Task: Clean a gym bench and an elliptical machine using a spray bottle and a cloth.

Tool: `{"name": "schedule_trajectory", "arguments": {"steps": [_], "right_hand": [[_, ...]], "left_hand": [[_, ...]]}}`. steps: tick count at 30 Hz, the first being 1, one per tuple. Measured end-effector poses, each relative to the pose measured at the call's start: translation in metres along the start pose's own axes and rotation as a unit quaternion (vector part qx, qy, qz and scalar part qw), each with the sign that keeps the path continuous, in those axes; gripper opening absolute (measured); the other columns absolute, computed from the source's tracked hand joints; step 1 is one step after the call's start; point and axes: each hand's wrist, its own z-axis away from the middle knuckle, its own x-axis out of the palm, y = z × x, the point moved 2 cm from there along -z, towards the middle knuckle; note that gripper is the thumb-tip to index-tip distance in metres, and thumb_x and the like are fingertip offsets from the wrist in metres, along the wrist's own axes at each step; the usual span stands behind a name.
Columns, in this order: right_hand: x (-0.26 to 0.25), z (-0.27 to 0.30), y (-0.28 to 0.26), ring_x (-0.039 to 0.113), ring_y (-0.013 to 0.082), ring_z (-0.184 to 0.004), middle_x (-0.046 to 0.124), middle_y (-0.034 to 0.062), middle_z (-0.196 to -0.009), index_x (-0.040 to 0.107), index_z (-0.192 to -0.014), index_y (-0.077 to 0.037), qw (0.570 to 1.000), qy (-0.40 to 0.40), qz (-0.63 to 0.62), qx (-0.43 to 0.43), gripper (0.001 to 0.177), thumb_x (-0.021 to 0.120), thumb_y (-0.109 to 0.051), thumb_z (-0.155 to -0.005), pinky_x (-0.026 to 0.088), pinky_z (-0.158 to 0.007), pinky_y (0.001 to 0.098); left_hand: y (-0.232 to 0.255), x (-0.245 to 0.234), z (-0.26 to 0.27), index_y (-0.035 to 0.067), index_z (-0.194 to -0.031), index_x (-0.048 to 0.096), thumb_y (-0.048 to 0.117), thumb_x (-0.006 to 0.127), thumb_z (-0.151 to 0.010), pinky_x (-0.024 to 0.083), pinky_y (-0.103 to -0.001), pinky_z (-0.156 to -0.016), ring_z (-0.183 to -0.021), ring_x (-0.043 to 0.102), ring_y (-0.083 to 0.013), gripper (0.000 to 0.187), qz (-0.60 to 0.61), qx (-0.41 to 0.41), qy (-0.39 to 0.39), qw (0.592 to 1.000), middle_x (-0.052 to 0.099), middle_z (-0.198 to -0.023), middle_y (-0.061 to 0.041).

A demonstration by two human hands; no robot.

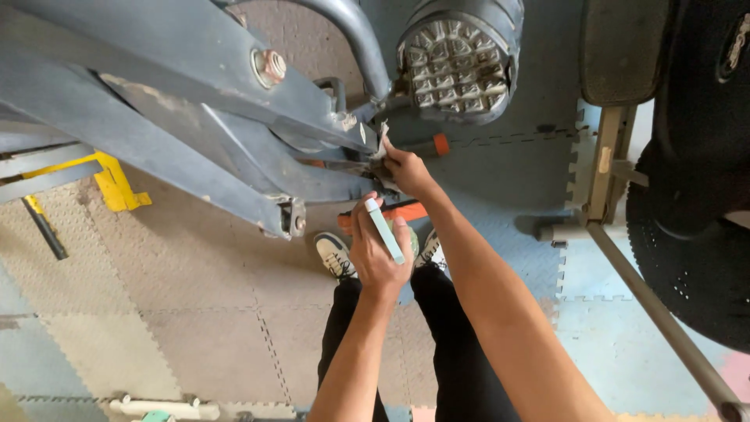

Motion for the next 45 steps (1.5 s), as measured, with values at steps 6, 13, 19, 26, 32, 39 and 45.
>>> {"name": "schedule_trajectory", "arguments": {"steps": [6,13,19,26,32,39,45], "right_hand": [[0.019,0.047,-0.141,0.068,0.0146,-0.079,0.069,0.0273,-0.104,0.062,-0.144,-0.015,0.922,-0.01,0.373,-0.101,0.049,0.064,-0.006,-0.097,0.054,-0.08,0.0372],[0.031,0.099,-0.202,0.067,0.0143,-0.12,0.065,0.019,-0.138,0.063,-0.137,-0.006,0.935,-0.082,0.18,-0.294,0.048,0.063,0.007,-0.091,0.057,-0.095,0.0308],[0.016,0.034,-0.086,0.062,0.0109,-0.106,0.07,0.017,-0.133,0.065,-0.139,-0.01,0.969,0.018,0.151,-0.196,0.052,0.061,0.007,-0.091,0.055,-0.09,0.0326],[-0.005,-0.039,0.055,0.066,0.0481,-0.097,0.07,0.0271,-0.105,0.02,-0.166,-0.006,0.905,-0.031,0.425,-0.01,0.087,0.067,-0.017,-0.094,0.05,-0.084,0.0523],[0.018,0.028,-0.075,0.069,0.043,-0.105,0.072,0.0264,-0.11,0.064,-0.139,-0.014,0.942,0.069,0.324,-0.058,0.039,0.051,-0.012,-0.102,0.055,-0.09,0.046],[0.034,0.081,-0.15,0.063,0.0305,-0.13,0.067,0.0172,-0.142,0.06,-0.142,-0.001,0.941,-0.015,0.117,-0.318,0.041,0.046,0.01,-0.106,0.048,-0.112,0.0344],[0.023,0.022,-0.047,0.065,0.0277,-0.09,0.072,0.0215,-0.11,0.063,-0.141,-0.006,0.959,0.101,0.19,-0.186,0.045,0.046,0.006,-0.101,0.054,-0.084,0.0329]], "left_hand": [[0.006,0.0,-0.006,-0.007,-0.135,0.051,0.023,0.059,-0.097,0.057,-0.048,-0.091,-0.11,0.066,-0.0455,0.049,0.007,0.002,-0.021,1.0,0.063,-0.126,-0.026],[0.009,0.003,-0.012,-0.007,-0.128,0.054,0.026,0.057,-0.095,0.055,-0.05,-0.08,-0.095,0.065,-0.0481,0.046,0.005,-0.019,-0.032,0.999,0.063,-0.111,-0.029],[0.011,0.005,-0.021,-0.004,-0.123,0.057,0.024,0.056,-0.098,0.056,-0.048,-0.084,-0.099,0.066,-0.0455,0.038,0.03,0.009,-0.045,0.999,0.065,-0.111,-0.025],[-0.004,0.016,-0.007,-0.008,-0.125,0.056,0.016,0.058,-0.096,0.057,-0.046,-0.092,-0.106,0.067,-0.0437,0.038,0.035,0.021,-0.053,0.998,0.066,-0.115,-0.025],[-0.003,0.012,0.002,-0.009,-0.123,0.058,0.016,0.06,-0.094,0.058,-0.047,-0.087,-0.101,0.068,-0.0458,0.038,0.053,-0.022,-0.073,0.996,0.068,-0.113,-0.026],[-0.007,0.009,0.004,-0.012,-0.128,0.056,0.015,0.062,-0.092,0.057,-0.049,-0.085,-0.096,0.067,-0.0476,0.045,0.026,-0.012,-0.067,0.997,0.065,-0.11,-0.028],[-0.005,-0.009,-0.003,-0.007,-0.126,0.06,0.014,0.063,-0.093,0.06,-0.043,-0.085,-0.098,0.071,-0.0415,0.039,0.056,0.003,-0.062,0.997,0.071,-0.114,-0.023]]}}
